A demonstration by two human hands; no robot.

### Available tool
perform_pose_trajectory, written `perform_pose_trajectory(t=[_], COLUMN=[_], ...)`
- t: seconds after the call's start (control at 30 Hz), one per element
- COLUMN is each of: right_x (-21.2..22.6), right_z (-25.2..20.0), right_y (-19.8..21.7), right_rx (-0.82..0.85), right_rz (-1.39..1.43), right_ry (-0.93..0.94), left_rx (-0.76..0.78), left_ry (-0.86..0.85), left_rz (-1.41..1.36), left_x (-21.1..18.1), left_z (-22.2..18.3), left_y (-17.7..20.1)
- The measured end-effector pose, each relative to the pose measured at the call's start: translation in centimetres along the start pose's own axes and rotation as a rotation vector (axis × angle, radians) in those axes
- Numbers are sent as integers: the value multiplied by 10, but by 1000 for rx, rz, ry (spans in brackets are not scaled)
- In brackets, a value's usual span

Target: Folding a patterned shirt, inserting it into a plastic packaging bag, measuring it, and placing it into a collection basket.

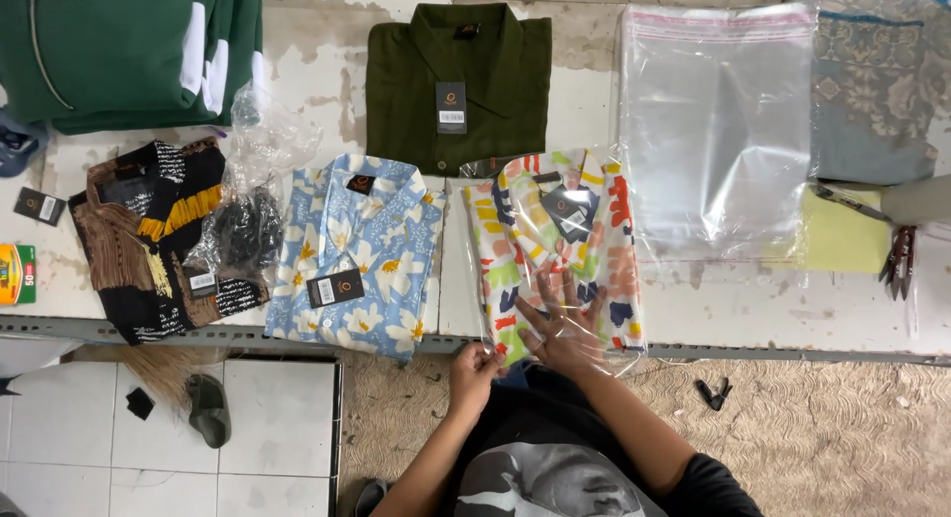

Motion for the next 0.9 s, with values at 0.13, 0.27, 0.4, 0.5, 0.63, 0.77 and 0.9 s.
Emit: perform_pose_trajectory(t=[0.13,0.27,0.4,0.5,0.63,0.77,0.9], right_x=[0,-10,-7,-1,-8,-8,6], right_z=[3,9,2,-10,-11,-17,-5], right_y=[2,-1,-12,1,3,-17,23], right_rx=[-36,54,406,226,135,347,212], right_rz=[-71,-15,125,93,212,349,465], right_ry=[-46,-118,104,319,360,258,276], left_rx=[41,79,150,223,409,305,185], left_ry=[30,-4,96,84,83,111,409], left_rz=[44,-14,-359,-491,-783,-952,-1224], left_x=[1,2,16,1,-30,-59,-14], left_z=[-1,-4,-6,-13,-27,-33,-7], left_y=[-5,-10,-14,-21,-40,-59,-57])
Point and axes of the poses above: each hand's wrist, its own z-axis towards the middle knuckle, its own y-axis out of the back of the hand, x = y × z, the point moved 10 cm from there along z, towards the middle knuckle, and after that the axes turned 7 degrees about -z, right-handed, at the moved point
